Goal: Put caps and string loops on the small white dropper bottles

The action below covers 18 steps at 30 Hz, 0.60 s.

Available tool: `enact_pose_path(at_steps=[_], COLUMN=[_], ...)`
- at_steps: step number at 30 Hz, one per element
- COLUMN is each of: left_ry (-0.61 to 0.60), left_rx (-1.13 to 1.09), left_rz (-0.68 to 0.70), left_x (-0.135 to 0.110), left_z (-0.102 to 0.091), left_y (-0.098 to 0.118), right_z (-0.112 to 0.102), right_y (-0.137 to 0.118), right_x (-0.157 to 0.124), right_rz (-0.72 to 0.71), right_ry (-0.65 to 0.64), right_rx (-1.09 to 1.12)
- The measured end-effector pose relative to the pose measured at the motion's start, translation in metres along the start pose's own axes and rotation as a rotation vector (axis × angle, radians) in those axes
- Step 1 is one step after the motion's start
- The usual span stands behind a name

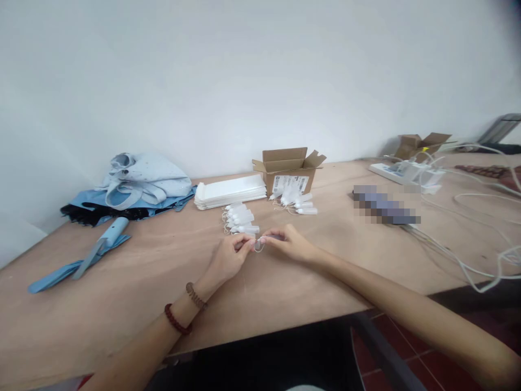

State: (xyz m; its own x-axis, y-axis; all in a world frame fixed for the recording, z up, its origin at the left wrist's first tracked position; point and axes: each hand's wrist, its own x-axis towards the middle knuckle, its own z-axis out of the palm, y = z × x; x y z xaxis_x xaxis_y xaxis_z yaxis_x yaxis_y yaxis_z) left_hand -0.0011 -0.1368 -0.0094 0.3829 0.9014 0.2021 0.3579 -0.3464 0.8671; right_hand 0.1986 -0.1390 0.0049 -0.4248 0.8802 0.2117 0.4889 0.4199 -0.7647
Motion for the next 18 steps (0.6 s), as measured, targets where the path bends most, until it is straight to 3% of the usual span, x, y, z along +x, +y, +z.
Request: enact_pose_path(at_steps=[12, 18], left_ry=[-0.062, -0.070], left_rx=[-0.025, -0.094], left_rz=[-0.005, -0.028], left_x=[0.006, 0.010], left_z=[-0.013, -0.012], left_y=[-0.001, -0.001], right_z=[0.014, 0.007], right_y=[0.003, 0.001], right_x=[0.013, 0.010], right_rz=[-0.053, -0.067], right_ry=[-0.009, 0.013], right_rx=[0.020, 0.013])
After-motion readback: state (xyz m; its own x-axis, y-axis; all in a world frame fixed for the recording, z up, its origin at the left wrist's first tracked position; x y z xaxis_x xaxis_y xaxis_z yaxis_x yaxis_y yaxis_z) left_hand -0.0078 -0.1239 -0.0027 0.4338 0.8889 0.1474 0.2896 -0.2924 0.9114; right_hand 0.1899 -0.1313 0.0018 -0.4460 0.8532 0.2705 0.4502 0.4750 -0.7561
